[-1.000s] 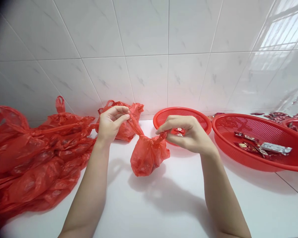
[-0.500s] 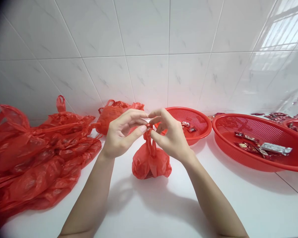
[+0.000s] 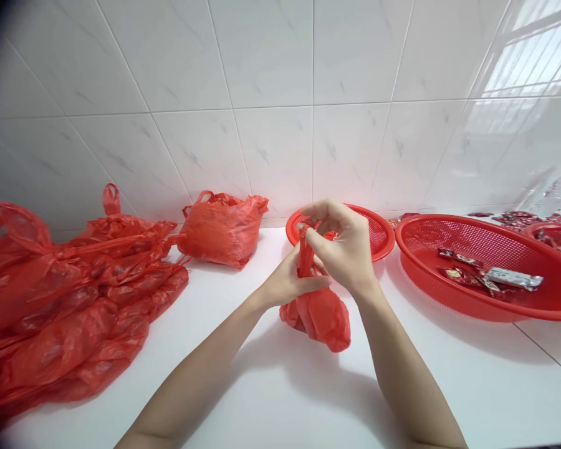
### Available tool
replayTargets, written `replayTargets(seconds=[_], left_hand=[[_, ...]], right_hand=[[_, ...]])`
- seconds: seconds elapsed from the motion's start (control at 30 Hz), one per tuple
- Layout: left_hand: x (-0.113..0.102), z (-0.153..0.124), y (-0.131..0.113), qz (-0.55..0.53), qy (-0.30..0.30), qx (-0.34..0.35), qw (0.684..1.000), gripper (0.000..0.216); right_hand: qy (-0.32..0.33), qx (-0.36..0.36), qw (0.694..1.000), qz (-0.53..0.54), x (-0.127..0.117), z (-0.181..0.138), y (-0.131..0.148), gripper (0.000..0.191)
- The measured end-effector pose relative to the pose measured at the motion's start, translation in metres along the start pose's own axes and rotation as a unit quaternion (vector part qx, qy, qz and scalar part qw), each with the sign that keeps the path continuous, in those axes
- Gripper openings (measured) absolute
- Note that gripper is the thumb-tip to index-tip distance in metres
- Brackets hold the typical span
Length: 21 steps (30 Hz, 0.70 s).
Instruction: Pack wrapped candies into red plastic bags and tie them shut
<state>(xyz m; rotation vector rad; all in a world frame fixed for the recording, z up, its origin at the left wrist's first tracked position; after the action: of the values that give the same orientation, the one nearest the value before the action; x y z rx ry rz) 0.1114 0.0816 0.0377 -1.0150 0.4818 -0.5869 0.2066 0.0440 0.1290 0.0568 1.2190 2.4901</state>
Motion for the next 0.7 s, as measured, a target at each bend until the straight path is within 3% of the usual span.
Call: replayTargets(seconds=[0.2,0.53,0.7], left_hand=[[-0.011,-0.003,0.024,0.027,-0.023,-0.078,0.996,0.035],[-0.013,0.0,0.021,0.021,-0.003,-0.062,0.998,0.03],[-0.014,-0.004,0.024,0.058,0.017,-0.103,0.993,0.034]], right_hand=[[-0.05,-0.008,0.999,-0.004,-0.022,0.007,-0.005,0.01],[-0.051,-0.012,0.999,-0.008,-0.023,0.008,-0.006,0.011],[-0.039,-0.012,0.999,-0.006,-0.022,0.009,-0.007,0.009]])
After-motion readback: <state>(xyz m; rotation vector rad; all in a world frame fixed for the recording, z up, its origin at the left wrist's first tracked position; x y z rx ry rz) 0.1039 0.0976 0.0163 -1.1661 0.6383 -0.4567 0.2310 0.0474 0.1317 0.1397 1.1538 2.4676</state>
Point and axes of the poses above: each hand's wrist, its own z-axis towards the middle knuckle, its own x-axis out of the palm, y = z × x, the point moved 7 cm from there along z, towards the middle knuckle, and after that the axes turned 9 degrees about x, right-handed, at the moved point
